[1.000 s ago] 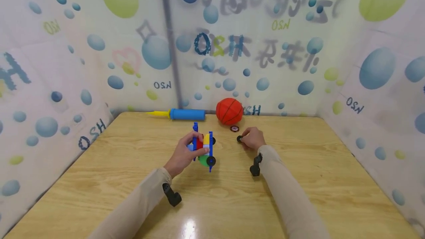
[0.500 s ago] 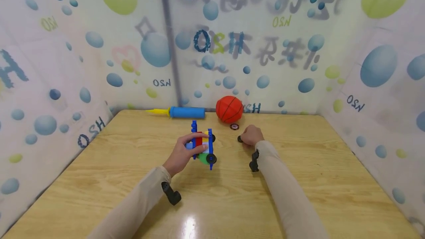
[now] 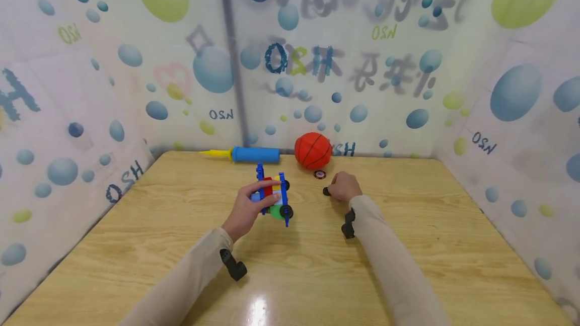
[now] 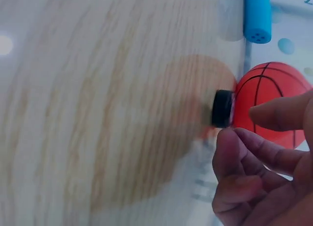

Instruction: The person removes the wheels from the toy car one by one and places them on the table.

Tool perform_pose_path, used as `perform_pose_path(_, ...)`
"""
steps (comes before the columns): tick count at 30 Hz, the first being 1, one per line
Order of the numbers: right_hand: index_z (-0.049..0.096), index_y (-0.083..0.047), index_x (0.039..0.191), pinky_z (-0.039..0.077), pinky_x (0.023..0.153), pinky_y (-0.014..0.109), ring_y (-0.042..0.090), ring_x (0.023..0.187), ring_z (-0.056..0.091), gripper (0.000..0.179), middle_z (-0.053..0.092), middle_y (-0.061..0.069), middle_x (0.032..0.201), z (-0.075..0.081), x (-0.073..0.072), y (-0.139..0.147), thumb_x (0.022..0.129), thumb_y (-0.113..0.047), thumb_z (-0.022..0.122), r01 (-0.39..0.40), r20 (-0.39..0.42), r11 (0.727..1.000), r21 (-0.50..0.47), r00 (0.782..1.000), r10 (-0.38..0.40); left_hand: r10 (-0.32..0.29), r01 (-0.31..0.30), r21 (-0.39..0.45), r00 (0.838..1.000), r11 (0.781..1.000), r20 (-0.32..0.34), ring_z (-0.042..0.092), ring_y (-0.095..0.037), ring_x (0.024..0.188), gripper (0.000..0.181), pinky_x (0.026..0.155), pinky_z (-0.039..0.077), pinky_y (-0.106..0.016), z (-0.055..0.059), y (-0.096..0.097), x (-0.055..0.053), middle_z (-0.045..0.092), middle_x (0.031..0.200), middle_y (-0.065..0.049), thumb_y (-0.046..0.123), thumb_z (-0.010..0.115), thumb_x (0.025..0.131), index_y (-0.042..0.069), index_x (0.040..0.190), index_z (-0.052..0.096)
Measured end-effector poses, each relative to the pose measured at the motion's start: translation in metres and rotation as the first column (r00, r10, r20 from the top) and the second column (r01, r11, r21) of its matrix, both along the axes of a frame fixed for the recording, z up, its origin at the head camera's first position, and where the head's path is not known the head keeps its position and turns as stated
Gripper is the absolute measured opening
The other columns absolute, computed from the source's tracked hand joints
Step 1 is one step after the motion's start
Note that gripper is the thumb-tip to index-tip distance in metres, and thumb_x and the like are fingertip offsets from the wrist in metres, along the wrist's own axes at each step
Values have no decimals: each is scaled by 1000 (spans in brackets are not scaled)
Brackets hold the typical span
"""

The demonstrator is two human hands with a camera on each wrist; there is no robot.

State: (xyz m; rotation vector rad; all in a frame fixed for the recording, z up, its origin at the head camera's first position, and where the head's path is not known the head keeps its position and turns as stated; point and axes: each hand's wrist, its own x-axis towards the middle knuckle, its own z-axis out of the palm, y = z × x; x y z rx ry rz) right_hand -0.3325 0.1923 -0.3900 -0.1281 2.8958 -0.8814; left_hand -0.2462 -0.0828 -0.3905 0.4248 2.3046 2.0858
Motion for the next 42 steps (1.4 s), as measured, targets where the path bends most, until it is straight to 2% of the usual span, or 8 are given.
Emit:
perform_pose_path(7, 67, 3, 111, 50, 58, 24, 12, 62, 62, 28, 71, 15, 89, 11, 21, -11, 97, -19, 59, -87, -58, 983, -162, 995, 78, 51, -52, 20, 998, 998, 42, 59, -29, 114, 33, 81, 59, -32, -4, -3, 0, 57, 138, -9, 27, 76, 90, 26, 123, 71)
perform_pose_path(10, 66, 3, 118, 50, 58, 25, 12, 65, 62, 32, 71, 18, 98, 16, 31, -18, 98, -21, 59, -152, -57, 953, -262, 988, 142, 56, -57, 18, 997, 998, 51, 60, -27, 110, 28, 78, 58, -30, -5, -4, -1, 58, 135, -10, 24, 76, 89, 19, 117, 73)
perform_pose_path(13, 65, 2, 120, 48, 58, 26, 15, 69, 61, 31, 69, 18, 98, 19, 41, -22, 99, -19, 59, -207, -44, 910, -359, 978, 205, 22, -23, 23, 998, 999, 59, 62, -26, 108, 26, 78, 59, -31, -6, -5, -1, 59, 131, -13, 21, 76, 88, 11, 112, 71)
perform_pose_path(17, 66, -1, 117, 49, 58, 26, 18, 70, 61, 24, 66, 14, 96, 19, 51, -27, 98, -14, 60, -287, -58, 854, -433, 955, 291, -29, 28, 13, 995, 1000, 95, 61, -27, 113, 35, 86, 58, -34, -7, -7, -1, 57, 134, -11, 22, 77, 87, 16, 120, 69)
perform_pose_path(22, 66, -3, 119, 50, 58, 27, 30, 72, 62, 25, 65, 11, 93, 19, 63, -34, 98, -16, 62, -365, -99, 796, -483, 926, 365, -43, 46, -23, 989, 999, 141, 52, -30, 124, 44, 92, 54, -35, -12, -7, -2, 50, 140, -9, 27, 78, 87, 29, 129, 64)
perform_pose_path(28, 66, -12, 122, 52, 63, 29, 47, 78, 59, 25, 68, 17, 100, 23, 75, -39, 99, -21, 63, -418, -114, 737, -531, 897, 427, -74, 76, -17, 991, 997, 111, 53, -28, 124, 44, 92, 56, -36, -11, -5, -2, 52, 140, -6, 29, 76, 89, 28, 130, 62)
perform_pose_path(36, 64, -12, 122, 52, 62, 27, 21, 73, 63, 25, 69, 11, 103, 21, 77, -40, 98, -16, 63, -480, -132, 687, -546, 858, 496, -122, 118, 43, 988, 992, 94, 52, -34, 127, 53, 91, 59, -39, -10, -3, -3, 47, 146, -13, 15, 79, 86, 26, 134, 59)
perform_pose_path(42, 66, -10, 117, 51, 61, 26, 21, 70, 61, 20, 70, 13, 97, 19, 81, -42, 98, -14, 63, -501, -153, 669, -549, 847, 509, -109, 110, -17, 992, 994, 68, 48, -32, 130, 63, 97, 55, -39, -13, -4, -1, 50, 142, -4, 13, 86, 78, 32, 132, 59)
